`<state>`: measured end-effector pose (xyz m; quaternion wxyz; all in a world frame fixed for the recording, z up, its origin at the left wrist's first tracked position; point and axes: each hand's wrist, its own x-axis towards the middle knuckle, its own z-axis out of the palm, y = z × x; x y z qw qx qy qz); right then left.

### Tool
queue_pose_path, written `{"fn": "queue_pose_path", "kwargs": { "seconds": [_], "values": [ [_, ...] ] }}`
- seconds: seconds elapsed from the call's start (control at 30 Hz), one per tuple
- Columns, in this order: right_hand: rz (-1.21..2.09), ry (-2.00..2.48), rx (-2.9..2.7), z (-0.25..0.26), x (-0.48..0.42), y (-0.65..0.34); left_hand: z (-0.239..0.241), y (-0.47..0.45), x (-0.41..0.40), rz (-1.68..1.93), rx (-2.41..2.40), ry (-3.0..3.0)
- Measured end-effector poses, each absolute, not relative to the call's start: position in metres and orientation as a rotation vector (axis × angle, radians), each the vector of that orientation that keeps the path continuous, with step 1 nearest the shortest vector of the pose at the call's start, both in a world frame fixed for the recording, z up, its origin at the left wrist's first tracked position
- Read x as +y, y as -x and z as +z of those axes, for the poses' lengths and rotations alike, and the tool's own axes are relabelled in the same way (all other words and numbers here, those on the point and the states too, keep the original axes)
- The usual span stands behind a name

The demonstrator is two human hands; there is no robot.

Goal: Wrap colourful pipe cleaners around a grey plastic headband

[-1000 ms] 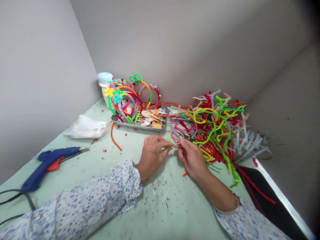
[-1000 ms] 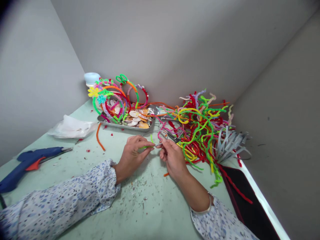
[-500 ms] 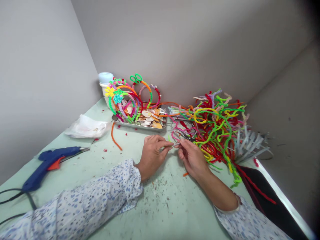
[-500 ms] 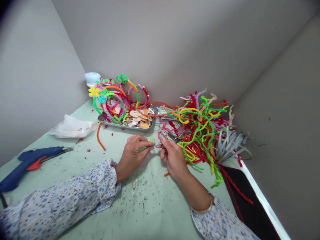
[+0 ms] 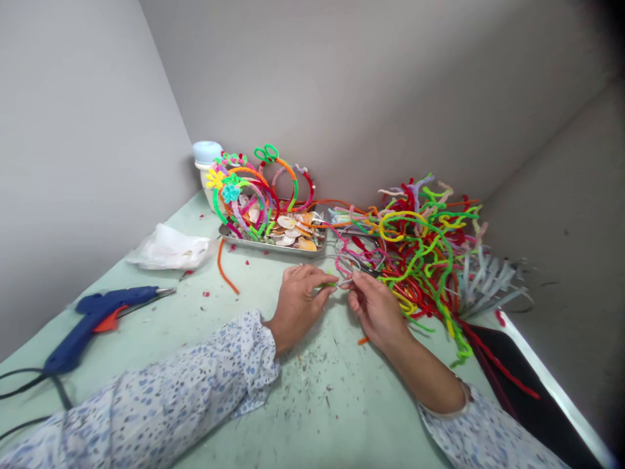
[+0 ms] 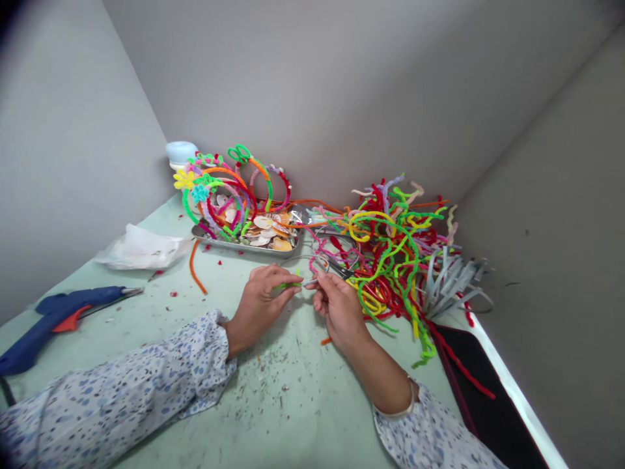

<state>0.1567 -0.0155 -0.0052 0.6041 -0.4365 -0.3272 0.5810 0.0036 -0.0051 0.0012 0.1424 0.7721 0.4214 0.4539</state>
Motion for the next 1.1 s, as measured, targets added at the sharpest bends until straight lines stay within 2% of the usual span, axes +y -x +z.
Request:
{"fn": "queue_pose_path", "kwargs": {
  "seconds": [0.57,1.1],
  "values": [
    [1.355,1.007,-0.768,-0.004,-0.0163,-0.1581,0.0012,-0.003,-0.0054,1.323,1.235,-2.238],
    [1.352,0.987,-0.811,-0.0078,-0.0164,-0.1584,0.0023,-0.0036,-0.006,1.09,1.228,-2.2]
  ]
}}
